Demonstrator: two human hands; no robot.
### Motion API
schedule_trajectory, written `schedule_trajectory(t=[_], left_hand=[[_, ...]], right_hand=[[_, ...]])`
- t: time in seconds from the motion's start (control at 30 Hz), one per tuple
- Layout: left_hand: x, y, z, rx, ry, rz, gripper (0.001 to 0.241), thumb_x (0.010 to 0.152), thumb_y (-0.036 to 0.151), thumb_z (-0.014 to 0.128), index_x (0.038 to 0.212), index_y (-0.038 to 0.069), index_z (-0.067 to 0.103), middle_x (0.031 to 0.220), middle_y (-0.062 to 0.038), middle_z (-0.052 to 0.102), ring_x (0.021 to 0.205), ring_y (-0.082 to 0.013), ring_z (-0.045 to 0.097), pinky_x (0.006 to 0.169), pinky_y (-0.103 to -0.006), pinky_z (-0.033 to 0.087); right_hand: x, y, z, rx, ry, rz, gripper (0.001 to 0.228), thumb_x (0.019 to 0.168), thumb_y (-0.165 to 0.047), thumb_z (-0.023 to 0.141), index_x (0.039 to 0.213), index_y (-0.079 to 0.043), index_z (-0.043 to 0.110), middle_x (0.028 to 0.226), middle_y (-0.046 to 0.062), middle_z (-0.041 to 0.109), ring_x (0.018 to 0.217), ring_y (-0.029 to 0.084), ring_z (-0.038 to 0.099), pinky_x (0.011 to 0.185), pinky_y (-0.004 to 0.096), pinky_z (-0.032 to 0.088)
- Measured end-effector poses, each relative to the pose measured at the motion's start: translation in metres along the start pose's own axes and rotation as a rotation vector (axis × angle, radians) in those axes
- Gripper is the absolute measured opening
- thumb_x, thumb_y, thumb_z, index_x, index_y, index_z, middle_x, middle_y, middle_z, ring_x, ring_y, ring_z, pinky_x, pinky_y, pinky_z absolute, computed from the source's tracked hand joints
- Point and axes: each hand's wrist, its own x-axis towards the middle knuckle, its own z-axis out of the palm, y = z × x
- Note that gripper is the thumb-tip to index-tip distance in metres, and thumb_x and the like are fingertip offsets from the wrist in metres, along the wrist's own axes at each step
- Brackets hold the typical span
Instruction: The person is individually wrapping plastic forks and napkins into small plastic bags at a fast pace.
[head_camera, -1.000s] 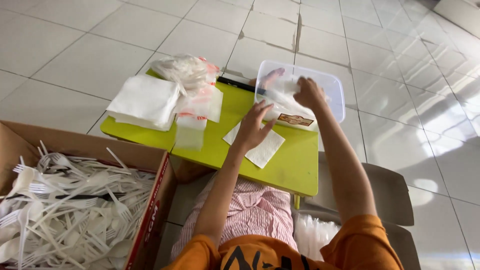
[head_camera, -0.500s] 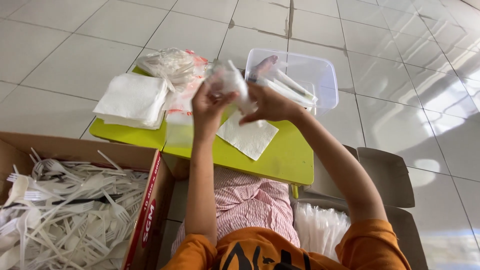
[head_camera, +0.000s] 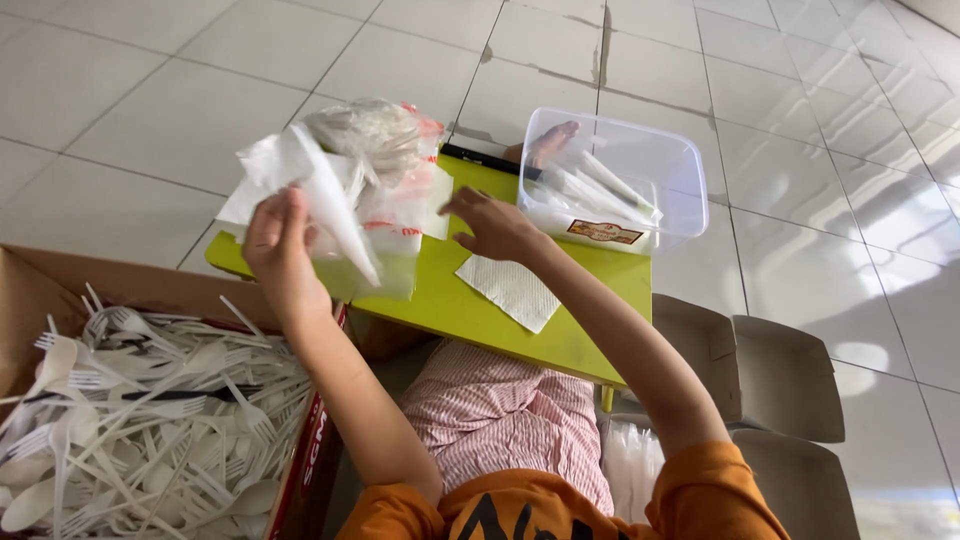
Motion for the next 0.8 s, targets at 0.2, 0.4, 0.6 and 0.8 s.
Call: schedule_trajectory(t=[0.2, 0.4, 0.6, 0.8], left_hand=[[0.0, -0.004, -0.023, 0.004, 0.257, -0.108, 0.021, 0.094, 0.041, 0.072, 0.108, 0.024, 0.072, 0.103, 0.006, 0.066, 0.09, -0.0069, 0.057, 0.084, -0.0248, 0.046], [0.01, -0.006, -0.044, -0.248, 0.242, -0.164, 0.022, 0.095, 0.026, 0.072, 0.112, 0.011, 0.072, 0.09, 0.002, 0.058, 0.078, -0.0042, 0.054, 0.071, -0.0181, 0.047], [0.016, -0.014, -0.055, -0.341, 0.218, -0.181, 0.029, 0.097, 0.028, 0.071, 0.119, 0.009, 0.068, 0.095, 0.001, 0.059, 0.084, -0.0041, 0.055, 0.072, -0.0164, 0.048], [0.008, -0.009, -0.049, -0.288, 0.103, -0.187, 0.026, 0.094, 0.028, 0.076, 0.113, 0.01, 0.071, 0.093, 0.001, 0.056, 0.085, -0.0043, 0.051, 0.074, -0.0173, 0.047]], right_hand=[[0.076, -0.002, 0.047, -0.365, 0.19, -0.062, 0.039, 0.09, -0.027, 0.073, 0.126, -0.015, 0.065, 0.132, 0.007, 0.057, 0.119, 0.035, 0.06, 0.083, 0.052, 0.06], [0.144, 0.017, 0.097, -0.472, 0.442, 0.169, 0.025, 0.086, -0.032, 0.078, 0.107, -0.018, 0.072, 0.104, 0.0, 0.063, 0.098, 0.025, 0.066, 0.07, 0.043, 0.062], [0.159, 0.042, 0.111, -0.609, 0.528, 0.347, 0.028, 0.079, -0.019, 0.082, 0.104, -0.016, 0.069, 0.103, 0.0, 0.062, 0.1, 0.023, 0.065, 0.073, 0.039, 0.056], [0.15, 0.043, 0.095, -0.373, 0.482, 0.371, 0.013, 0.088, -0.034, 0.076, 0.096, -0.025, 0.071, 0.081, -0.004, 0.072, 0.08, 0.025, 0.075, 0.075, 0.045, 0.056]])
